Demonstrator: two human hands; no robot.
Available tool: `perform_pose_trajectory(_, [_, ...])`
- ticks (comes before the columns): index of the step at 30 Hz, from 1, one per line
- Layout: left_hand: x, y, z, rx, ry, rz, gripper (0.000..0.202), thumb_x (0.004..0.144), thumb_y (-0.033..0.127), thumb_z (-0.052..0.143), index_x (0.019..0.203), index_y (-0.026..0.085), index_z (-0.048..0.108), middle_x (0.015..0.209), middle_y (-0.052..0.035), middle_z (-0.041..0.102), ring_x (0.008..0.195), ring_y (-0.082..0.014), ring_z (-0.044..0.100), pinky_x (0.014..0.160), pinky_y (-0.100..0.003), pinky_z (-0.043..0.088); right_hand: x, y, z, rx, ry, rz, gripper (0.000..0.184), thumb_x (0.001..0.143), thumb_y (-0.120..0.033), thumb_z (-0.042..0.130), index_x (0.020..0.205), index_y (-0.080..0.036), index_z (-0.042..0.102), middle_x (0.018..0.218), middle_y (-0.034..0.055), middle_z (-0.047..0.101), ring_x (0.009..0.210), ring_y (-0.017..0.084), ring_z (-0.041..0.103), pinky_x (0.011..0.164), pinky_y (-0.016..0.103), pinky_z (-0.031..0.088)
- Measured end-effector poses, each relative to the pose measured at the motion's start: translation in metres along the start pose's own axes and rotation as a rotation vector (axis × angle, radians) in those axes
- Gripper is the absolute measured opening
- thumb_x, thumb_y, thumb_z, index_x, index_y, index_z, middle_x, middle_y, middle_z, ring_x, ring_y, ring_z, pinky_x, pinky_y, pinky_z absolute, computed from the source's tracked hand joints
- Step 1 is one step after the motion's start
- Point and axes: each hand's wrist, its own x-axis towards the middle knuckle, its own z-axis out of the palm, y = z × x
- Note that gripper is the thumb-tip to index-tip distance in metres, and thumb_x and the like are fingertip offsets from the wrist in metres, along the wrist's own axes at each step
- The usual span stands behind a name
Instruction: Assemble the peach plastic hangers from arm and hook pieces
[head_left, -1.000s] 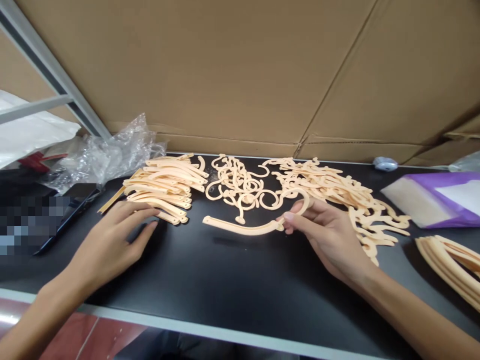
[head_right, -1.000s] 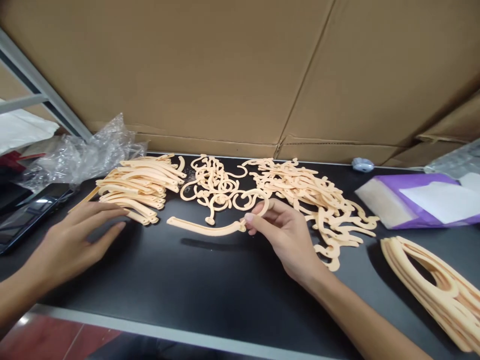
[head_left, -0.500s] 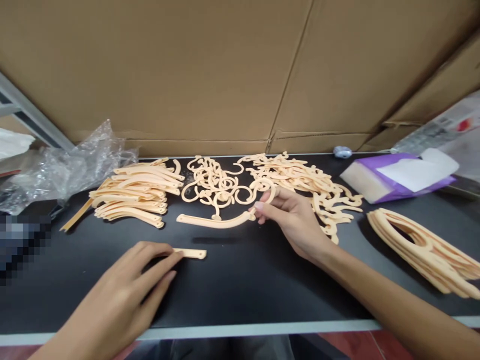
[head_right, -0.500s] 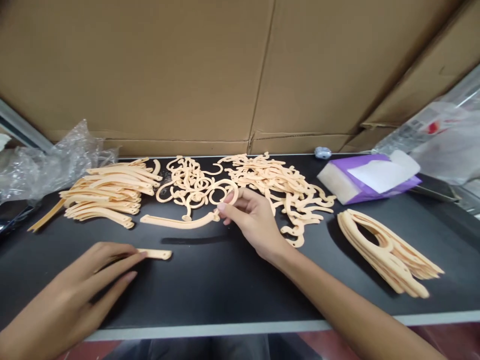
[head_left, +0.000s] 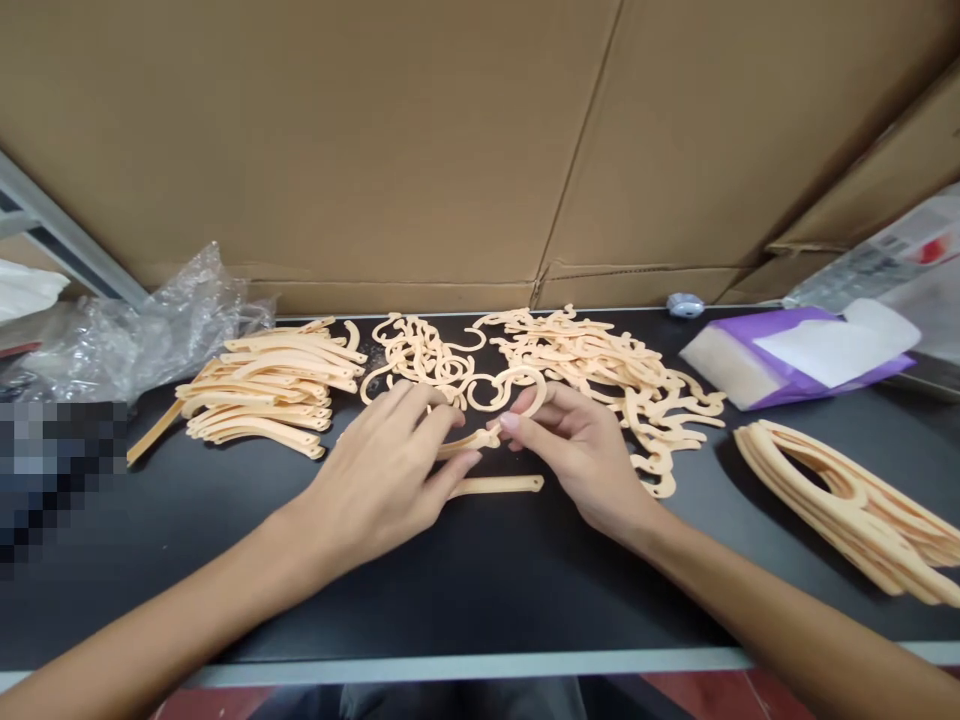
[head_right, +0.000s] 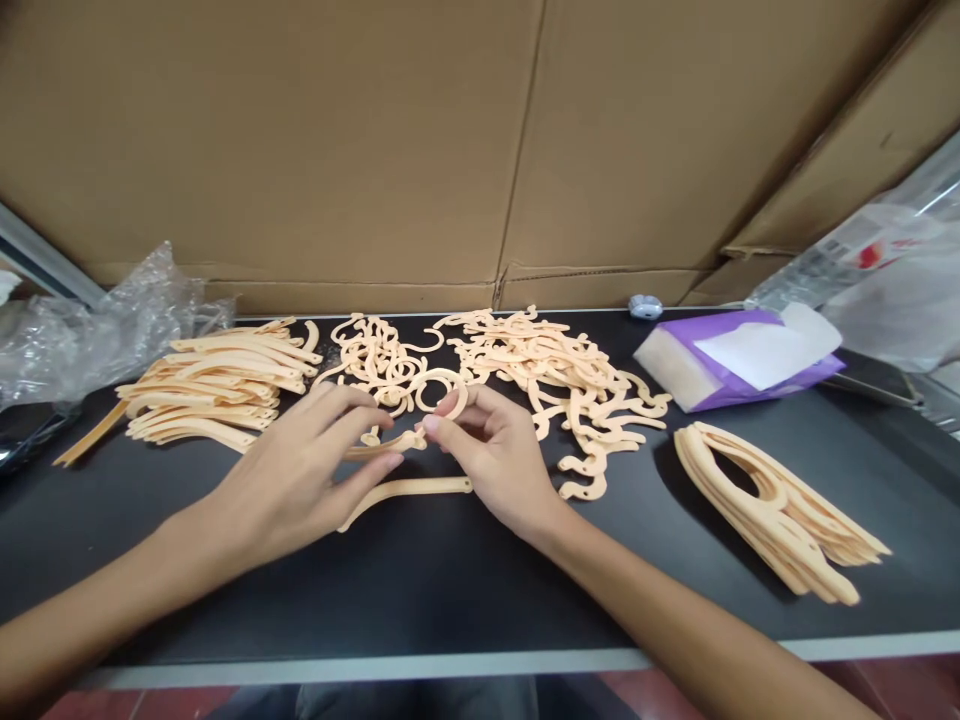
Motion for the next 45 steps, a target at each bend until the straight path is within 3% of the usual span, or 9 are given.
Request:
perform_pose_trajectory(6, [-0.007, -0.011, 0.008, -0.200, -0.126, 0.003, 0.018, 0.101, 0.023, 0.047, 0.100, 0.017, 0.064, 0.091, -0.0036, 0.065, 0.083, -0.0179, 0.060, 0.075, -0.033, 0.049, -0.008, -0.003, 0.002, -0.144, -0.105, -0.013, 0.018, 0.083, -0.032, 0.073, 0.078, -0.020, 0.061, 0.078, -0.0007, 0.069, 0.072, 0.013, 0.065, 0.068, 0.026, 0.051])
perform_pose_trajectory(8, [-0.008, -0.016, 0.007, -0.233, -0.095, -0.029, 0.016, 0.100, 0.022, 0.049, 0.100, 0.017, 0.065, 0.092, -0.0032, 0.066, 0.083, -0.0169, 0.062, 0.076, -0.031, 0.049, -0.009, -0.004, 0.001, -0.288, -0.143, -0.058, 0.014, 0.083, -0.031, 0.073, 0.087, -0.021, 0.065, 0.087, 0.0015, 0.071, 0.080, 0.015, 0.067, 0.076, 0.030, 0.053])
perform_pose_trajectory(12, [-0.010, -0.031, 0.000, -0.266, 0.049, -0.131, 0.015, 0.098, 0.021, 0.053, 0.106, 0.017, 0.065, 0.098, -0.0028, 0.070, 0.087, -0.0150, 0.065, 0.078, -0.027, 0.050, -0.010, -0.003, -0.002, -0.700, -0.326, -0.255, 0.029, 0.077, -0.028, 0.080, 0.103, -0.019, 0.070, 0.104, 0.0076, 0.070, 0.100, 0.022, 0.062, 0.091, 0.040, 0.050])
perform_pose_trajectory(14, [-0.012, -0.036, -0.003, -0.305, 0.081, -0.202, 0.016, 0.098, 0.024, 0.054, 0.106, 0.018, 0.065, 0.098, -0.0020, 0.071, 0.086, -0.0142, 0.066, 0.077, -0.025, 0.050, -0.010, 0.000, -0.003, -0.826, -0.421, -0.329, 0.020, 0.081, -0.027, 0.077, 0.099, -0.020, 0.073, 0.105, 0.0084, 0.068, 0.103, 0.023, 0.058, 0.093, 0.041, 0.049])
perform_pose_trajectory(17, [-0.014, -0.037, -0.004, -0.380, 0.062, -0.282, 0.016, 0.097, 0.027, 0.055, 0.103, 0.018, 0.066, 0.096, -0.0007, 0.072, 0.084, -0.0134, 0.067, 0.076, -0.023, 0.050, -0.009, 0.003, -0.005, -0.914, -0.449, -0.409, 0.011, 0.093, -0.023, 0.064, 0.093, -0.020, 0.074, 0.100, 0.0077, 0.068, 0.099, 0.021, 0.056, 0.090, 0.039, 0.048])
perform_pose_trajectory(21, [-0.014, -0.034, -0.006, -0.471, 0.033, -0.317, 0.015, 0.095, 0.029, 0.057, 0.096, 0.018, 0.067, 0.091, 0.0001, 0.071, 0.079, -0.0128, 0.065, 0.071, -0.022, 0.050, -0.005, 0.002, -0.009, -0.946, -0.337, -0.480, 0.014, 0.096, -0.020, 0.058, 0.096, -0.015, 0.071, 0.091, 0.0067, 0.072, 0.087, 0.019, 0.059, 0.082, 0.036, 0.048])
perform_pose_trajectory(25, [-0.014, -0.033, -0.005, -0.581, 0.022, -0.356, 0.015, 0.094, 0.030, 0.059, 0.097, 0.018, 0.068, 0.090, -0.0003, 0.070, 0.078, -0.0134, 0.066, 0.071, -0.022, 0.052, -0.003, -0.004, -0.012, -0.950, -0.229, -0.435, 0.014, 0.097, -0.019, 0.057, 0.095, -0.015, 0.071, 0.084, 0.0047, 0.073, 0.075, 0.016, 0.063, 0.072, 0.031, 0.047])
perform_pose_trajectory(38, [-0.015, -0.035, 0.000, -0.682, 0.107, -0.367, 0.018, 0.090, 0.030, 0.065, 0.101, 0.018, 0.073, 0.097, -0.0044, 0.074, 0.080, -0.0139, 0.068, 0.070, -0.022, 0.055, -0.006, -0.014, -0.011, -0.793, -0.253, -0.409, 0.020, 0.096, -0.018, 0.056, 0.086, -0.014, 0.074, 0.071, 0.0014, 0.068, 0.064, 0.010, 0.060, 0.061, 0.022, 0.042])
perform_pose_trajectory(45, [-0.013, -0.033, -0.002, -0.902, 0.037, -0.484, 0.012, 0.084, 0.027, 0.071, 0.092, 0.018, 0.073, 0.079, -0.0006, 0.073, 0.070, -0.0122, 0.066, 0.067, -0.020, 0.053, -0.004, -0.015, -0.011, -0.706, -0.233, -0.181, 0.020, 0.094, -0.023, 0.058, 0.085, -0.018, 0.075, 0.078, -0.0004, 0.073, 0.069, 0.010, 0.064, 0.062, 0.022, 0.044])
